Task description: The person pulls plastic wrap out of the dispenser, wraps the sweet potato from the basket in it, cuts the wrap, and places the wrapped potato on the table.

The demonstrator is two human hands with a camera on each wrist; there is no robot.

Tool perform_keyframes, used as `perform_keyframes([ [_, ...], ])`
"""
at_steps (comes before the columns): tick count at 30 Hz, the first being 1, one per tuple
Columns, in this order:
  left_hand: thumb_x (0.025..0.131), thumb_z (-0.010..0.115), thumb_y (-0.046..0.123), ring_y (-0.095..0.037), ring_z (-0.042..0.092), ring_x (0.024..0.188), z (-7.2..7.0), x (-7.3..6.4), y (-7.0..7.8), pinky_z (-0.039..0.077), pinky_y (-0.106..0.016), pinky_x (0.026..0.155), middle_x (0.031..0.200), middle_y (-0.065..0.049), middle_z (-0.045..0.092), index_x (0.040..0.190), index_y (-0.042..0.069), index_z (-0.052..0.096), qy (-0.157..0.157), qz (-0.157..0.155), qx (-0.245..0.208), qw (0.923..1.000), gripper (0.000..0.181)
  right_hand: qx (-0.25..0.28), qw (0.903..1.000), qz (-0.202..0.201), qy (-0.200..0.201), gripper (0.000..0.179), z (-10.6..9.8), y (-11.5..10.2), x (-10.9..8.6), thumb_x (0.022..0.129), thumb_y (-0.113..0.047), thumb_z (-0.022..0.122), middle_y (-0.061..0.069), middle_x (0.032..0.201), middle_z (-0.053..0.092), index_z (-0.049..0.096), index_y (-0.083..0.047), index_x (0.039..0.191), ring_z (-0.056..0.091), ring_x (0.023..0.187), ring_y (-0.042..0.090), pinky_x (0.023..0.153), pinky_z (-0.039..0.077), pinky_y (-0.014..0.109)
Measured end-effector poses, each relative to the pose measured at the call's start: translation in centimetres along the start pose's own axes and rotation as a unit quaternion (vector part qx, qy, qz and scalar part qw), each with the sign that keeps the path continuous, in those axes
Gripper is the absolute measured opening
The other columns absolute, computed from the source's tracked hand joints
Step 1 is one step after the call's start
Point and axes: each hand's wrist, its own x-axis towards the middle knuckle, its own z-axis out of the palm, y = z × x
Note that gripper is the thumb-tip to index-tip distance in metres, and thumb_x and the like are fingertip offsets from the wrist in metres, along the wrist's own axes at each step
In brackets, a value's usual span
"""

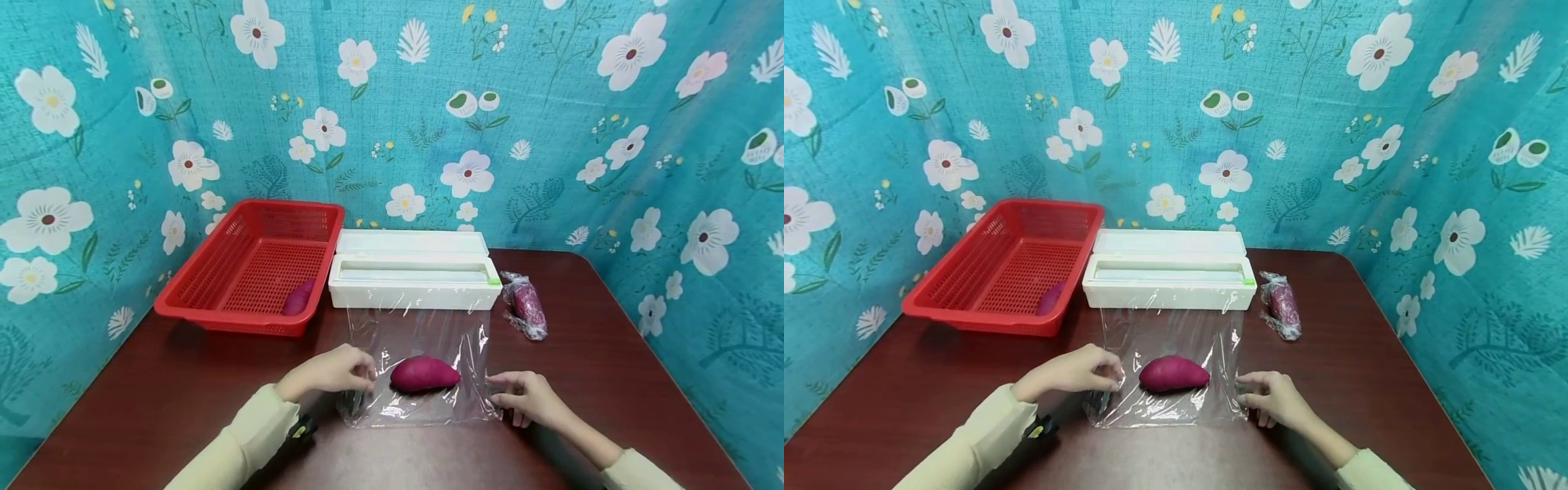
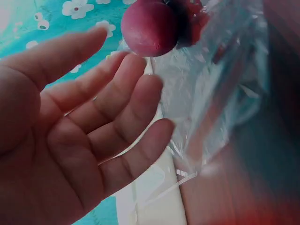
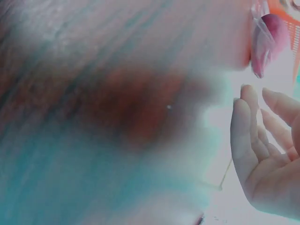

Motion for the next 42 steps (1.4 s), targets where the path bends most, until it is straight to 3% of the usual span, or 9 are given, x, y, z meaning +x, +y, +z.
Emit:
perform_keyframes([
  [4,0.068,0.073,0.008,0.004,0.045,0.053,0.1,-1.9,0.5,0.039,-0.014,0.051,0.057,0.013,0.051,0.071,0.010,0.061,-0.028,-0.010,-0.001,0.9996,0.013,-0.016,0.9996,-0.023,-0.004,0.034,-0.2,-0.4,-0.3,0.080,-0.015,0.067,0.005,0.053,0.055,0.061,0.008,0.104,0.053,0.038,0.014,0.033,0.043,0.031],
  [10,0.058,0.082,0.012,0.001,0.045,0.057,0.6,-3.5,0.5,0.039,-0.015,0.052,0.060,0.010,0.051,0.069,0.012,0.063,-0.037,-0.028,0.008,0.9989,0.021,-0.033,0.9947,-0.076,-0.061,0.034,0.0,-0.4,-0.6,0.076,-0.014,0.071,-0.002,0.064,0.057,0.061,0.007,0.101,0.052,0.042,0.008,0.032,0.041,0.025],
  [16,0.056,0.083,0.013,-0.002,0.045,0.060,1.4,-3.8,-0.2,0.037,-0.014,0.053,0.063,0.009,0.050,0.071,0.013,0.064,-0.028,-0.013,0.011,0.9995,0.025,-0.062,0.9874,-0.124,-0.076,0.037,0.7,0.1,-0.5,0.067,-0.014,0.077,-0.001,0.071,0.053,0.062,0.002,0.096,0.046,0.045,-0.002,0.036,0.041,0.021],
  [22,0.054,0.082,0.008,-0.001,0.046,0.063,2.3,-3.9,-0.6,0.037,-0.012,0.055,0.066,0.012,0.049,0.074,0.015,0.066,-0.038,-0.011,0.044,0.9983,0.027,-0.128,0.9712,-0.190,-0.066,0.032,1.2,0.3,-0.4,0.063,-0.009,0.078,-0.006,0.069,0.051,0.061,-0.005,0.089,0.043,0.050,-0.004,0.043,0.039,0.017],
  [30,0.058,0.077,0.005,0.001,0.043,0.060,2.8,-3.8,-0.8,0.036,-0.012,0.055,0.064,0.013,0.048,0.070,0.016,0.067,-0.035,-0.011,0.058,0.9976,0.019,-0.155,0.9647,-0.208,-0.046,0.019,1.4,0.2,-0.1,0.065,-0.005,0.076,-0.009,0.066,0.055,0.065,-0.004,0.081,0.049,0.058,0.000,0.048,0.042,0.018],
  [35,0.065,0.075,0.004,0.003,0.044,0.058,3.0,-3.6,-1.2,0.036,-0.011,0.055,0.062,0.013,0.049,0.069,0.015,0.067,-0.030,0.013,0.046,0.9984,0.013,-0.139,0.9673,-0.206,-0.050,0.012,1.4,0.3,-0.1,0.070,0.001,0.071,-0.005,0.067,0.057,0.065,0.001,0.081,0.047,0.049,-0.003,0.041,0.039,0.013],
  [42,0.067,0.073,0.003,0.005,0.043,0.059,2.9,-3.7,-1.5,0.034,-0.008,0.056,0.063,0.014,0.053,0.068,0.013,0.066,-0.021,0.069,0.060,0.9956,0.012,-0.148,0.9566,-0.245,-0.056,0.015,1.3,0.4,-0.1,0.072,0.007,0.066,-0.002,0.072,0.056,0.066,0.000,0.085,0.046,0.049,-0.005,0.041,0.038,0.010],
])
